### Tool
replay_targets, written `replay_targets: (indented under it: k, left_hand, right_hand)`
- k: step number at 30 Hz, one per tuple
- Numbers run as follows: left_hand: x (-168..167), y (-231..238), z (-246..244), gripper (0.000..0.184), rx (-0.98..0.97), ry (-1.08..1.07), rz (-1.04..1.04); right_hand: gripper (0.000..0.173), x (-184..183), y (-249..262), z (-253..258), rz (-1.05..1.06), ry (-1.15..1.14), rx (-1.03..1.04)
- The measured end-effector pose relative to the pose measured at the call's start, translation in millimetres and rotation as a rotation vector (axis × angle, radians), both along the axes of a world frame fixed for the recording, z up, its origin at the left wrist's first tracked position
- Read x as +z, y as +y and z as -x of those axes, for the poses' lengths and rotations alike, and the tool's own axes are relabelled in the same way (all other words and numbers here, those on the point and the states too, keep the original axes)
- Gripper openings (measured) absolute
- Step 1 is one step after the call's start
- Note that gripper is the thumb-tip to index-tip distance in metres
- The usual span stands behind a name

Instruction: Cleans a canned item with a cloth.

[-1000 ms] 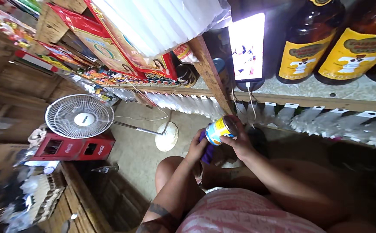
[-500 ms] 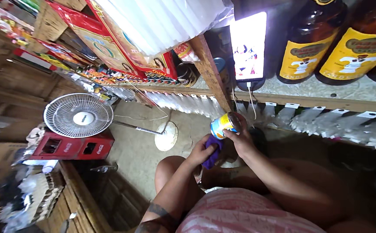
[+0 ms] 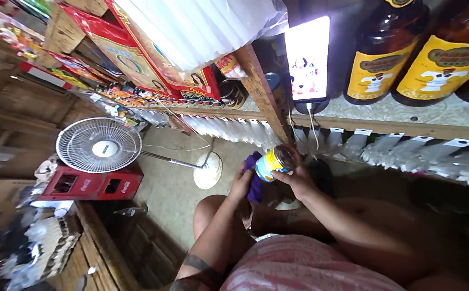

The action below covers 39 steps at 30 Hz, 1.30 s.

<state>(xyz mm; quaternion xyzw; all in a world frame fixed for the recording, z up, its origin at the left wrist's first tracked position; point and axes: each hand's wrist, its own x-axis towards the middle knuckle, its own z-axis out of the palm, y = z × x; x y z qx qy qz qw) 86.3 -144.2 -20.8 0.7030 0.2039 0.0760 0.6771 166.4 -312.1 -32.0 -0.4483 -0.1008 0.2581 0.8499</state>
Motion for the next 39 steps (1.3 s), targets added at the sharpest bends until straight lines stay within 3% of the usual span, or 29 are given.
replay_targets:
  k: [3,7,13,16,25,33,39]
  left_hand:
    - [-1.9,0.2,1.7,0.036,-0.005,-0.081,0.034]
    - [-9.6,1.9,6.6,0.035,-0.155,-0.154,-0.069]
    - [-17.2,-4.8,8.4,0.041,-0.365,-0.037,-0.255]
    - [-19.0,-2.9,6.3,0.04,-0.345,0.027,-0.282]
    - [0.0,-1.2,1.3,0.037,0.004,-0.037,0.019]
    - [-15.0,-5.2,7.8,0.036,-0.281,-0.089,-0.088]
    - [-18.6,-2.9,5.7,0.041,-0.286,-0.01,-0.152]
  right_hand:
    - [0.095,0.6,0.3,-2.1,0.047,0.03,-0.032]
    - [0.092,-3.7,1.7,-6.8,0.091,0.09,-0.122]
    - [0.094,-11.7,3.1,-8.8,0.055,0.105,-0.146]
    - [0.093,-10.4,3.6,-5.6,0.025,0.096,-0.087]
    - [0.096,-1.1,0.3,0.0,0.023,0.008,-0.011]
    - [0.09,-9.1,2.9,-10.2,0.072,0.107,-0.142]
    - [0.094,-10.9,3.4,-6.4,0.006,0.094,-0.075]
